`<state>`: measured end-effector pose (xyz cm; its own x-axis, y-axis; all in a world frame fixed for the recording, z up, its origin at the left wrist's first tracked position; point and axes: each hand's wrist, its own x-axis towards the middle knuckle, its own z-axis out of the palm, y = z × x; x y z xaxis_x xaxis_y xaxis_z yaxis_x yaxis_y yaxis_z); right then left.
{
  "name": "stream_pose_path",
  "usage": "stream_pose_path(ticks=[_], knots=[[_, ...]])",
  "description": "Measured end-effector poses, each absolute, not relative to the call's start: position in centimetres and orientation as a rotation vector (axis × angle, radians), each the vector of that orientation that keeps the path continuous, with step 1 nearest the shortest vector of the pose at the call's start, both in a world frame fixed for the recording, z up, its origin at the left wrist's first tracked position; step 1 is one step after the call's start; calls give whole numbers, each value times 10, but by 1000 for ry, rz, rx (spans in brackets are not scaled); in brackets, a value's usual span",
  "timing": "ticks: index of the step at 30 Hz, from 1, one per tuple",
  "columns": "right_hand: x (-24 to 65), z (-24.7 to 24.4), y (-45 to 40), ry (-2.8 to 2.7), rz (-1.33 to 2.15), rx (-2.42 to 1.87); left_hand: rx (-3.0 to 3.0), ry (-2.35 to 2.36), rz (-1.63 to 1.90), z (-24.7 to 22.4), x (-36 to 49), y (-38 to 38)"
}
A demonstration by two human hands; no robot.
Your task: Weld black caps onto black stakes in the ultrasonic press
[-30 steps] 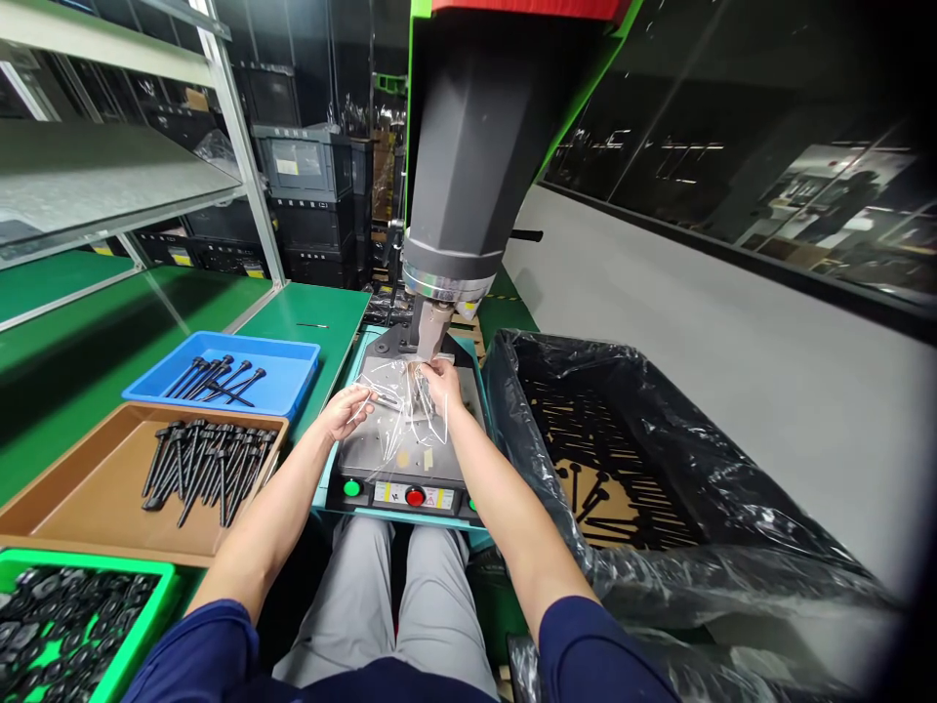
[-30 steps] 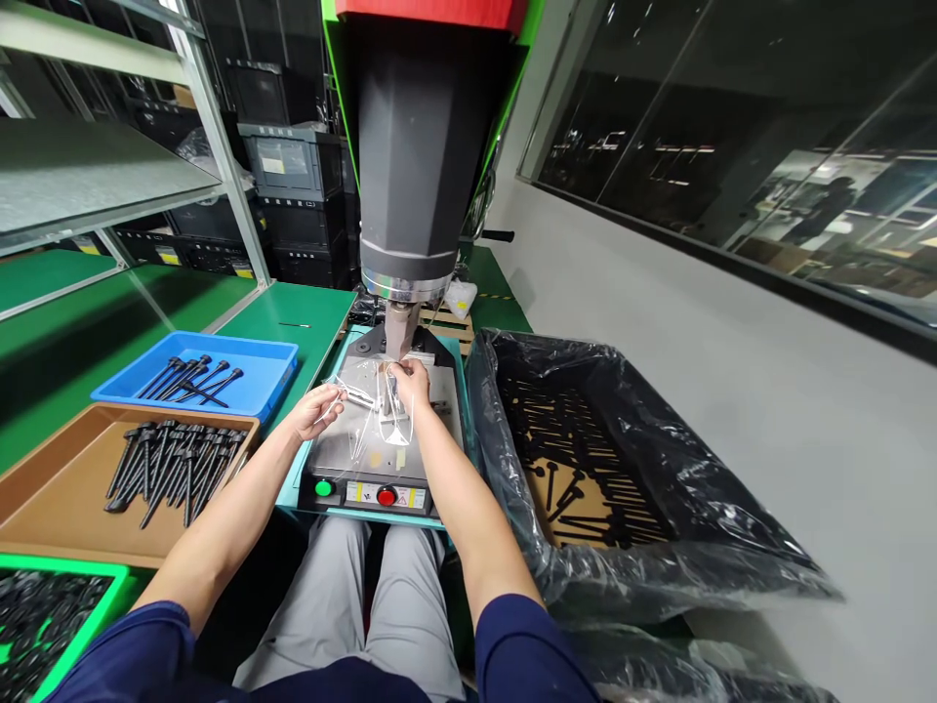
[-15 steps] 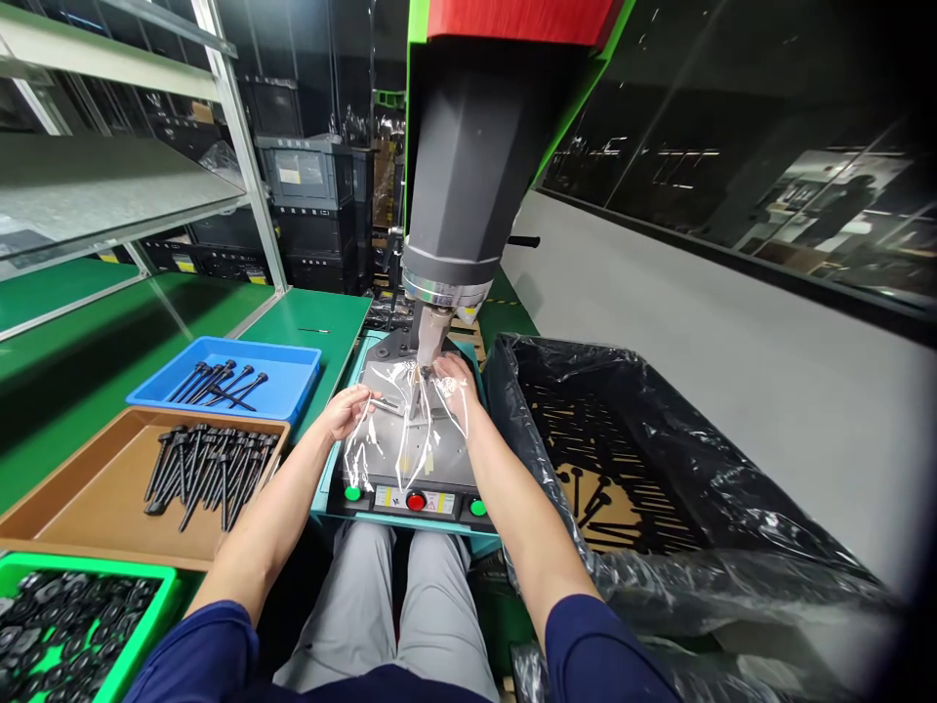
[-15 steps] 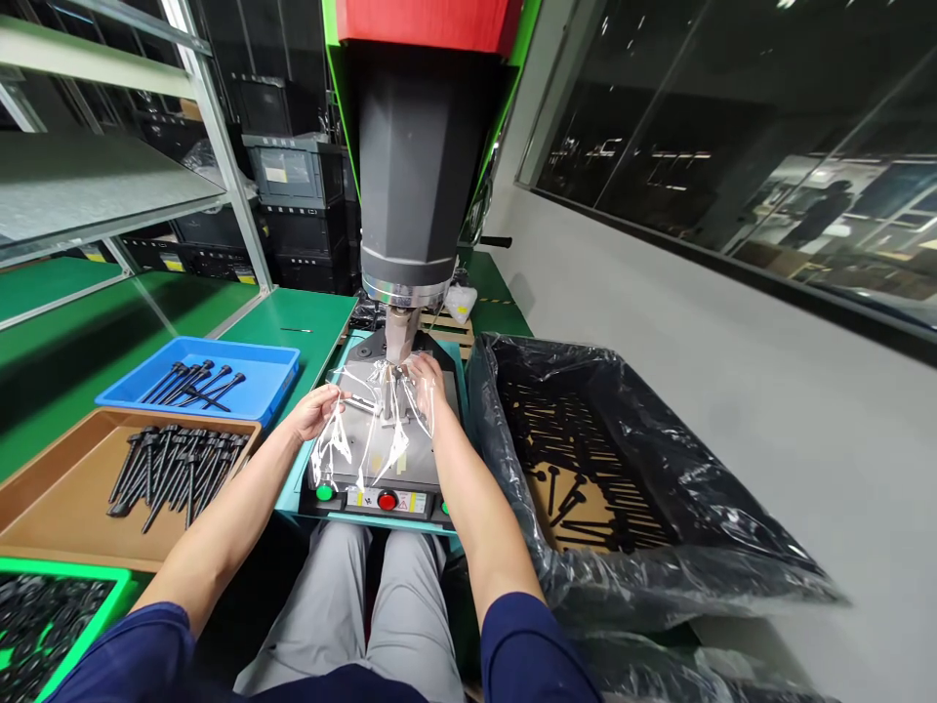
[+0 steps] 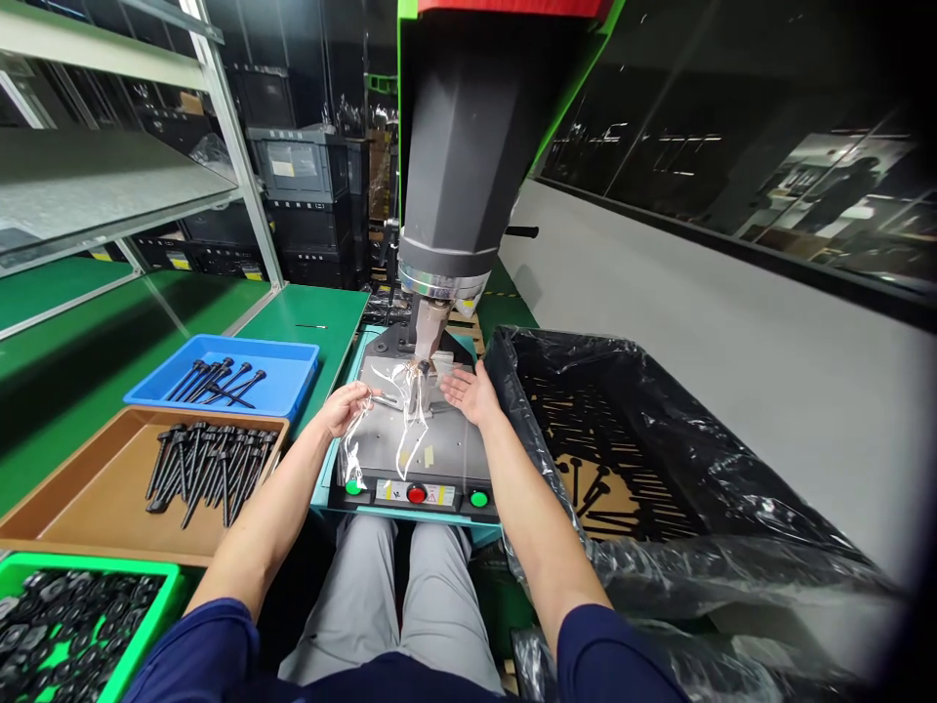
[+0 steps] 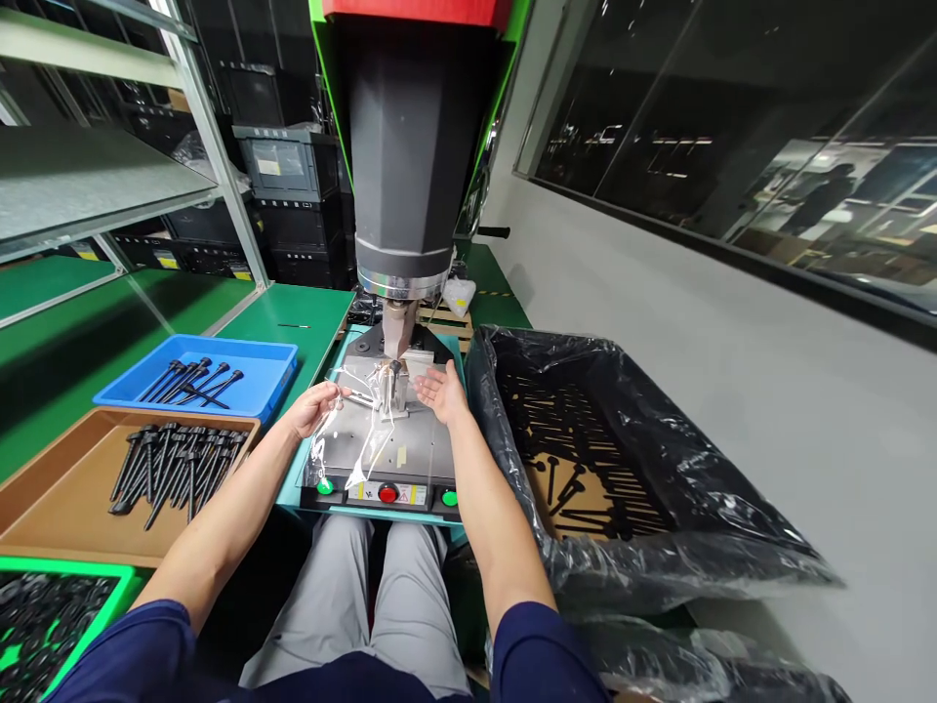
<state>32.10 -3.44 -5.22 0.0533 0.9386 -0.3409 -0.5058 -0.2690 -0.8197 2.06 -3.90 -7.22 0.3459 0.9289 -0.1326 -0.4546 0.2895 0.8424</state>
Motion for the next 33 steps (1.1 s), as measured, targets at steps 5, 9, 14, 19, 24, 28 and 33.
stream_pose_path(ticks=[5, 9, 14, 19, 24, 28, 33], knots=[[324, -57, -43, -464, 1477, -1124, 820, 728, 1031, -77, 18, -38], [322, -61, -47, -481, 1328, -1038, 827, 752, 1020, -79, 17, -38], [321, -59, -45, -524, 1167, -1000, 841, 763, 1021, -76, 18, -38], [323, -59, -43, -524, 1118, -1018, 854, 778, 1008, -74, 18, -39], [322, -61, -39, -571, 1079, -1171, 862, 784, 1001, -73, 18, -40], [314, -54, -34, -678, 1094, -1273, 861, 791, 1005, -72, 19, -40], [305, -45, -27, -694, 1082, -1162, 862, 801, 1001, -68, 22, -41]])
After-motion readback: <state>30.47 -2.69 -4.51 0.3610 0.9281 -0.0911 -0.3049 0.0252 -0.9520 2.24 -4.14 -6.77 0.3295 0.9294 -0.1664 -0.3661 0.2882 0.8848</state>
